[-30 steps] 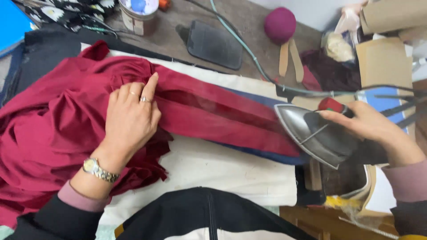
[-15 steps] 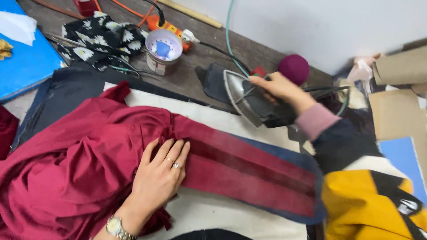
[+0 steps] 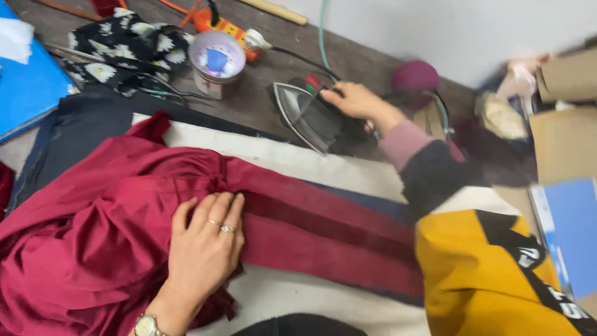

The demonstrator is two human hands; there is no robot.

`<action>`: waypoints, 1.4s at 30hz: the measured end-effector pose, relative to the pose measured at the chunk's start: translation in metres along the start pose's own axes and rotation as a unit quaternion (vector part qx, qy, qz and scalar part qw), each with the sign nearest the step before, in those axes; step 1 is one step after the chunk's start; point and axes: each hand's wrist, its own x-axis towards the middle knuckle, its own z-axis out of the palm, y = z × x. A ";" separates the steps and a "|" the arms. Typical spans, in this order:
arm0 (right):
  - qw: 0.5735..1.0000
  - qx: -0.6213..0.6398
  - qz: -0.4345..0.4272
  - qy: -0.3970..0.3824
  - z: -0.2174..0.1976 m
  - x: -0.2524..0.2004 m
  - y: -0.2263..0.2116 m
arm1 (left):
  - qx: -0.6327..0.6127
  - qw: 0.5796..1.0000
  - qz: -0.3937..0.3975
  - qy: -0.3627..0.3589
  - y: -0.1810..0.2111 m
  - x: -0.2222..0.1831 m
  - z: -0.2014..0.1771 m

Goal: The person is ironing a red garment, aligning the seams on a pressing board, and then folding the garment.

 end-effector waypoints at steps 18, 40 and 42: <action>0.891 0.014 0.400 0.215 0.190 -0.406 0.309 | -0.053 0.956 0.165 -0.238 0.180 0.046 0.041; 0.930 -0.097 -0.293 0.200 0.053 -0.293 -0.080 | -0.041 0.997 -0.065 -0.030 -0.019 -0.006 0.005; 0.935 -0.107 -0.284 0.182 0.063 -0.280 -0.092 | -0.080 0.992 -0.087 -0.042 -0.016 -0.002 -0.004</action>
